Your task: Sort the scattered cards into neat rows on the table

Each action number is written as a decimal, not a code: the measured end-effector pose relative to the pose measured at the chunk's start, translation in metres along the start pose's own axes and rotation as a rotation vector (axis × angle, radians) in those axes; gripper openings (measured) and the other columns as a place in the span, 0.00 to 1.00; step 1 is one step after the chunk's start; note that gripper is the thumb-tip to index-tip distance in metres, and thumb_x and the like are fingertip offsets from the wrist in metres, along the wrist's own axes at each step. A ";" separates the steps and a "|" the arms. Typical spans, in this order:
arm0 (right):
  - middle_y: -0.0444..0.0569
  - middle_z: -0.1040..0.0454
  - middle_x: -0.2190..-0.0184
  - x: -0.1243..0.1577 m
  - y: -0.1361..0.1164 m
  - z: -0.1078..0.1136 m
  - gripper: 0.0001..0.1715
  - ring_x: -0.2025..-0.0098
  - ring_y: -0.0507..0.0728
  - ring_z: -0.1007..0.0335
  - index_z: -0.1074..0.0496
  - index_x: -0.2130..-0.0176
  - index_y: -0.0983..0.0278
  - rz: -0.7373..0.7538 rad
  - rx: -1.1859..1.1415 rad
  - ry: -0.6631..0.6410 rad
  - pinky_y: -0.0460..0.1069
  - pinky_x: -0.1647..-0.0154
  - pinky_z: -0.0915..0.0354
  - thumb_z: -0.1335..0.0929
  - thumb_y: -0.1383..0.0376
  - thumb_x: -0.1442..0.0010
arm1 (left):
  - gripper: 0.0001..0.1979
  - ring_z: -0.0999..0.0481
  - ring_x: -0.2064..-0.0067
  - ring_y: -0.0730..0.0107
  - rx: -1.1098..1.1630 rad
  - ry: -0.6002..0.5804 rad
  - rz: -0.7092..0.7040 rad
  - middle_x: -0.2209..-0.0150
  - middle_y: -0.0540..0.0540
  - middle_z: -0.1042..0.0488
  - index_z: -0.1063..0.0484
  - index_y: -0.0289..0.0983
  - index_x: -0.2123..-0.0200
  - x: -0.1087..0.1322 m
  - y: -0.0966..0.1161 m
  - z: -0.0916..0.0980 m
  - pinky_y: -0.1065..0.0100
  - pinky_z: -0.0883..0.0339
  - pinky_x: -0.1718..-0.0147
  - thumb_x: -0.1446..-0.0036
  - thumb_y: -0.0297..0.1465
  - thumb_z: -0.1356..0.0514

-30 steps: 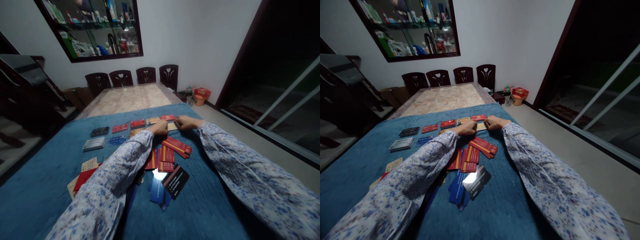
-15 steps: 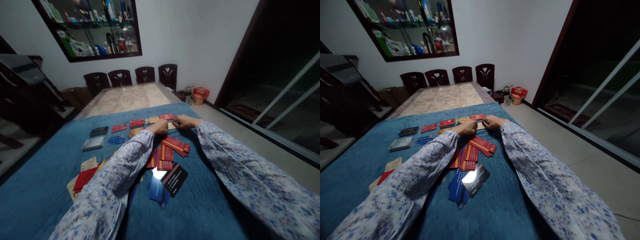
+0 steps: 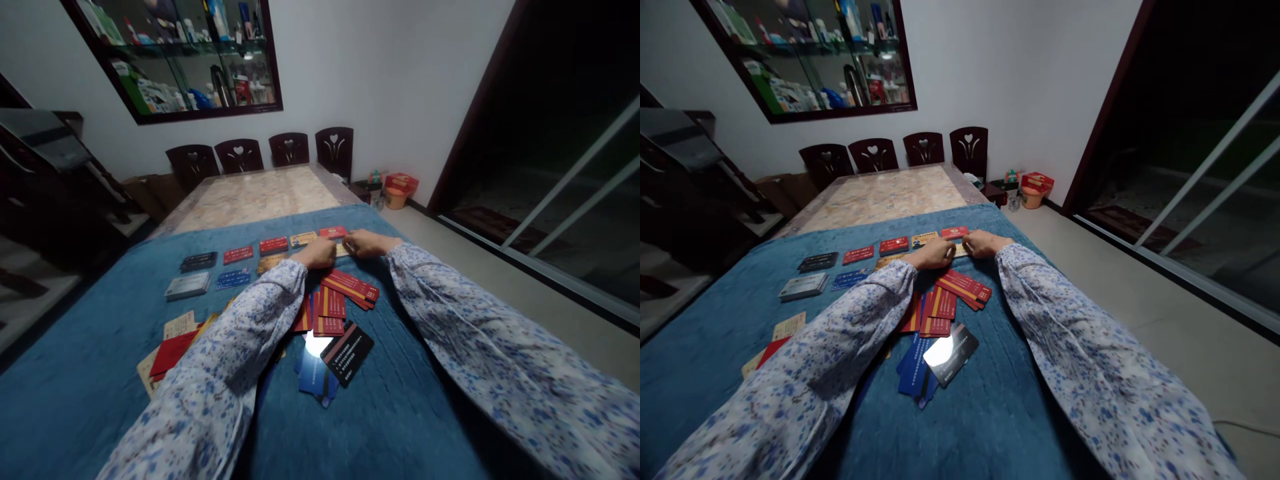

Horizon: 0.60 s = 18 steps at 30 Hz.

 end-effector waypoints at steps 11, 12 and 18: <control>0.57 0.23 0.51 0.003 0.000 -0.002 0.20 0.54 0.60 0.25 0.22 0.55 0.64 0.010 0.008 0.000 0.47 0.57 0.34 0.32 0.74 0.48 | 0.17 0.28 0.43 0.49 -0.004 0.044 0.032 0.45 0.34 0.25 0.22 0.36 0.53 0.013 0.002 0.001 0.47 0.38 0.43 0.38 0.26 0.49; 0.57 0.24 0.51 0.004 -0.001 -0.002 0.20 0.53 0.60 0.25 0.22 0.54 0.64 0.011 0.002 0.000 0.47 0.56 0.34 0.32 0.74 0.48 | 0.17 0.29 0.43 0.49 -0.002 0.050 0.023 0.45 0.34 0.26 0.22 0.36 0.54 0.015 0.003 0.002 0.47 0.38 0.44 0.38 0.25 0.49; 0.59 0.27 0.45 0.014 0.001 0.000 0.25 0.49 0.63 0.29 0.25 0.45 0.63 -0.031 0.051 0.055 0.51 0.54 0.35 0.32 0.70 0.43 | 0.18 0.34 0.39 0.49 -0.026 0.117 -0.038 0.43 0.35 0.27 0.25 0.36 0.50 0.027 0.011 0.005 0.45 0.41 0.42 0.38 0.24 0.49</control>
Point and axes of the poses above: each hand's wrist, its own x-axis away from the middle knuckle, its own z-axis out of the back of the hand, y = z × x, the point moved 8 cm from there along -x, towards the middle knuckle
